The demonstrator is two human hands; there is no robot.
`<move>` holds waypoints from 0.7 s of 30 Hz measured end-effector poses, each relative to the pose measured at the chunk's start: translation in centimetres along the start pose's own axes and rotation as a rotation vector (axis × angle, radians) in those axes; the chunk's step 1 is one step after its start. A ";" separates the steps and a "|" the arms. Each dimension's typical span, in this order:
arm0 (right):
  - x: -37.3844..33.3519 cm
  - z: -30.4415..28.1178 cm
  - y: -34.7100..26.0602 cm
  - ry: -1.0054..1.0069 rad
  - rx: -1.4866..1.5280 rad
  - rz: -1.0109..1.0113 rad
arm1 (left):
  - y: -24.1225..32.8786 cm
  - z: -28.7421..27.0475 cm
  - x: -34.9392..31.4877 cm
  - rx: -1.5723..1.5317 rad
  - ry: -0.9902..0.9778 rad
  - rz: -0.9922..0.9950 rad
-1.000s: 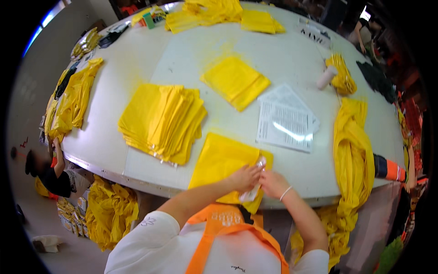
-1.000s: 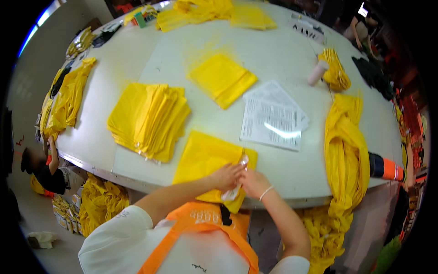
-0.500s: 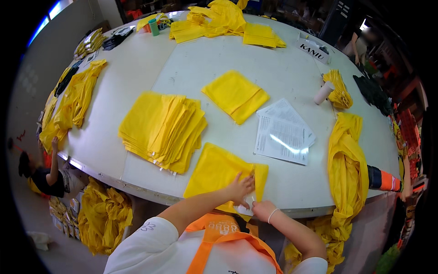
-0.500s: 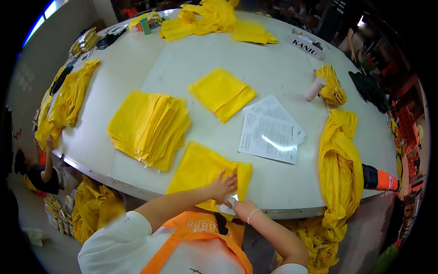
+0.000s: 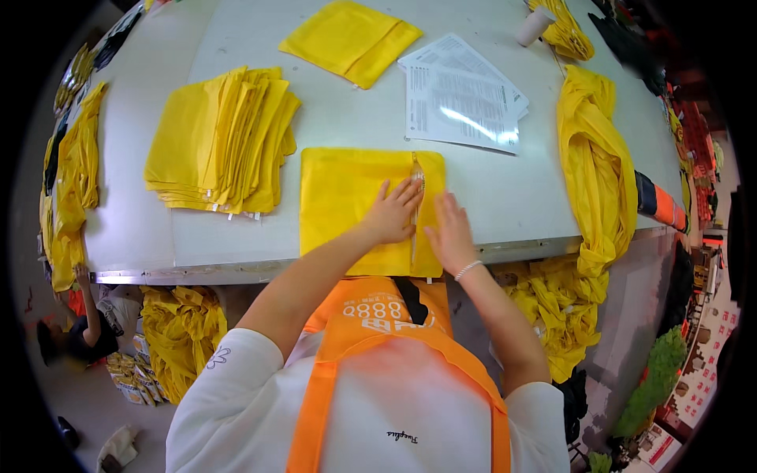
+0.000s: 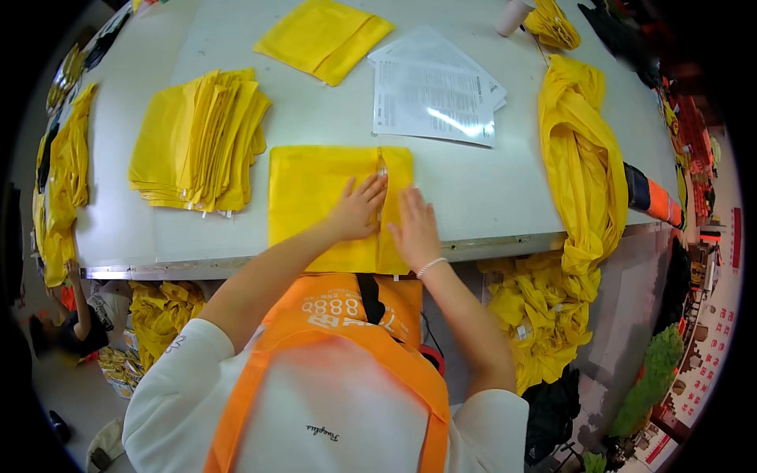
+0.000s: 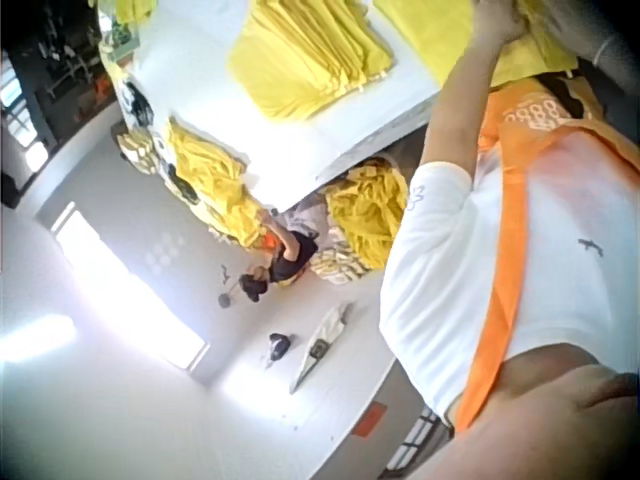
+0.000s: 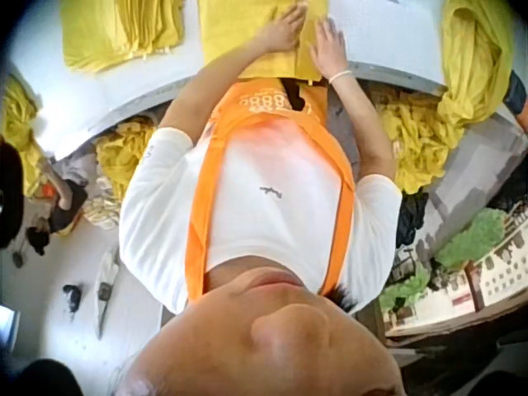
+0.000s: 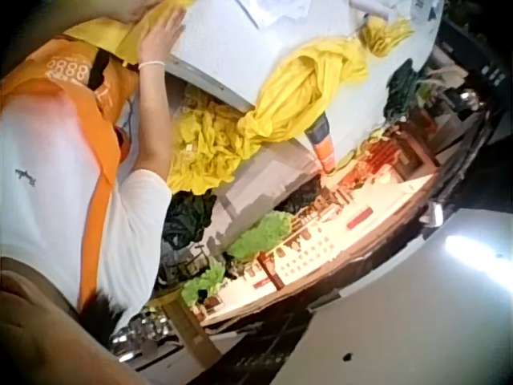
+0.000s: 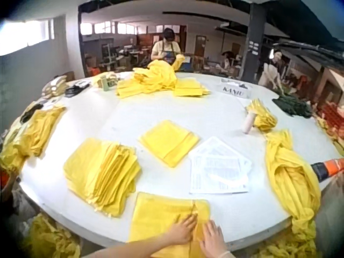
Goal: The person writes on small white tags attached to a stack of yellow raincoats using a black marker. After labeling, they place printed instruction sheets into the pockets of the raincoats and fold them.
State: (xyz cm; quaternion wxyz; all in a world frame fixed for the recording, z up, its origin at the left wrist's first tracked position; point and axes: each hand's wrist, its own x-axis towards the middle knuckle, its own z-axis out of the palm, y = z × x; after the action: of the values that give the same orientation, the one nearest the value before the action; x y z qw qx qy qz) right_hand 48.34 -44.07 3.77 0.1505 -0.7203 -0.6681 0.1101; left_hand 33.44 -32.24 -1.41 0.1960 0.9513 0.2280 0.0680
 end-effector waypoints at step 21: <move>7.0 0.8 2.2 0.383 0.551 0.591 | 1.6 -4.2 5.4 0.289 -0.105 -0.133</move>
State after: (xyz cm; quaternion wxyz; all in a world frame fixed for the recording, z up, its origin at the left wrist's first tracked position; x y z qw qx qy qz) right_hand 50.73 -37.20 2.55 0.4196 -0.8208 -0.3395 0.1869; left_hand 37.92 -29.60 3.29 0.0727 0.9547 0.2872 -0.0286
